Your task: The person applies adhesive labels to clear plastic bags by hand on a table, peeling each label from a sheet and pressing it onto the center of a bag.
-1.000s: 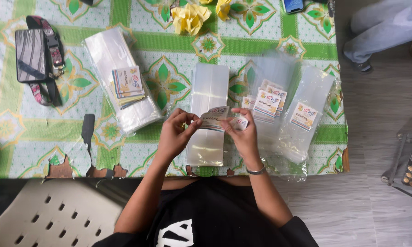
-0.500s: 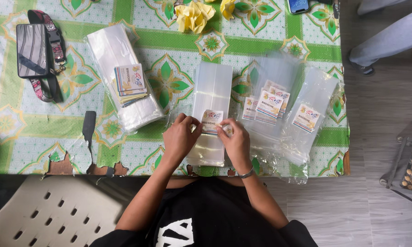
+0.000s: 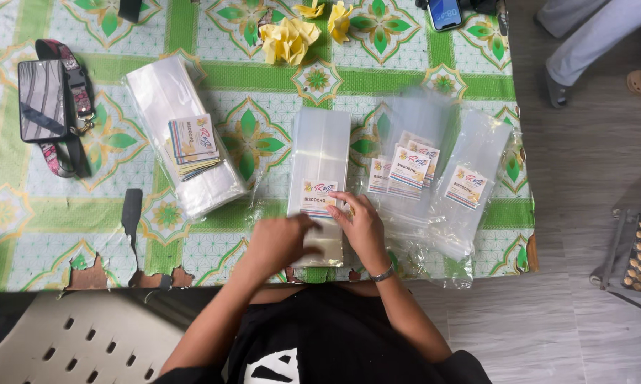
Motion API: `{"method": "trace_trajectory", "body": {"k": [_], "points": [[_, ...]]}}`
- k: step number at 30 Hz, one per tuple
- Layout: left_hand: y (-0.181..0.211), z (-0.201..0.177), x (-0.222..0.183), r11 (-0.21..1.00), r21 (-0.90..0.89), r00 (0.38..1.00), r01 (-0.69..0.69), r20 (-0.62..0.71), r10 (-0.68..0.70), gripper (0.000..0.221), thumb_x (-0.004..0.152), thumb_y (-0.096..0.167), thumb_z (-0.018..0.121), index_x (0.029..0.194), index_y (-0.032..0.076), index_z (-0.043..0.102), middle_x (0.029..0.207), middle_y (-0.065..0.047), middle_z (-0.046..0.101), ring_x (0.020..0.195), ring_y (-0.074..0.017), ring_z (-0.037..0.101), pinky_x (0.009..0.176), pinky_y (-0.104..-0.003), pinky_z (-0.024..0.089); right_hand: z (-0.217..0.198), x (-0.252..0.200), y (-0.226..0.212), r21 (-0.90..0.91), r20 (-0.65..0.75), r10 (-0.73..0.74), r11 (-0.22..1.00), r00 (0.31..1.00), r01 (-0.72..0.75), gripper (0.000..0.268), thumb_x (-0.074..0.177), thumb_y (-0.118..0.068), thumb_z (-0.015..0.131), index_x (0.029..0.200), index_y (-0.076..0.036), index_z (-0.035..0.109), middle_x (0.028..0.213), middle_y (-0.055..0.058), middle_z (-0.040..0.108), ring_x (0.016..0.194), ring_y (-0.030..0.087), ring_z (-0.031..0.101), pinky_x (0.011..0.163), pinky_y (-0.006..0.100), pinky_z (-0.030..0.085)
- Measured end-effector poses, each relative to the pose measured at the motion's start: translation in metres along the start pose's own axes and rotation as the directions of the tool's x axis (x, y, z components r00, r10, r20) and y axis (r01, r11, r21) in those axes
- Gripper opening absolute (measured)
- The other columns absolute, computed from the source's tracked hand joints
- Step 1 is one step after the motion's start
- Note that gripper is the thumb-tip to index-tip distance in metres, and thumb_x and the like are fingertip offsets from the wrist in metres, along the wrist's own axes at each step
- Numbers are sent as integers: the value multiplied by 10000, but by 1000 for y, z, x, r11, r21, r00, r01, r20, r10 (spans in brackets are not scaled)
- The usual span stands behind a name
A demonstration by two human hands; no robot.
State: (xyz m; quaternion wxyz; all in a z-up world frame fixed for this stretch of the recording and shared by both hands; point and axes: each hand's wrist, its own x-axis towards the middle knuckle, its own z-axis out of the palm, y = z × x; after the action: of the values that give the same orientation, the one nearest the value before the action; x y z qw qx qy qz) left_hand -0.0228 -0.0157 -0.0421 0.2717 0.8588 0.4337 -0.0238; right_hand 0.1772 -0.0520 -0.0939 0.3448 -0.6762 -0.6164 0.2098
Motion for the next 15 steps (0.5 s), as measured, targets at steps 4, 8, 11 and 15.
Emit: {"method": "trace_trajectory", "body": {"k": [4,8,11,15], "points": [[21,13,-39,991,85,978,-106,-170,119,319,745,274,801,1042,169,752,1270,-70,689,804,-259,741,616,-402,563,1,3,1,22,6,6,1000,1000,-7,322,909,-346,760,1195,-203,719,884,72,647,775,239,646,672,369,529],[17,13,-38,983,126,980,-135,-127,151,262,755,220,772,1006,146,750,1296,-98,679,808,-254,742,625,-376,573,2,-1,4,18,8,33,999,999,-33,333,896,-321,790,1178,-153,730,871,78,653,739,214,617,671,348,510],[11,12,-31,978,121,972,-168,-148,185,129,825,187,719,940,197,778,1278,-85,702,785,-247,745,631,-371,570,-1,-8,9,341,-45,87,938,995,-66,283,959,-309,737,1161,-113,707,992,14,717,804,110,657,685,272,532],[13,10,-29,986,96,955,-139,-252,160,107,820,121,666,894,153,736,1018,-32,755,781,-235,737,630,-376,562,-15,-25,17,355,101,305,878,947,-321,374,893,-341,783,1172,-101,714,840,12,721,721,86,596,650,259,498]]}}
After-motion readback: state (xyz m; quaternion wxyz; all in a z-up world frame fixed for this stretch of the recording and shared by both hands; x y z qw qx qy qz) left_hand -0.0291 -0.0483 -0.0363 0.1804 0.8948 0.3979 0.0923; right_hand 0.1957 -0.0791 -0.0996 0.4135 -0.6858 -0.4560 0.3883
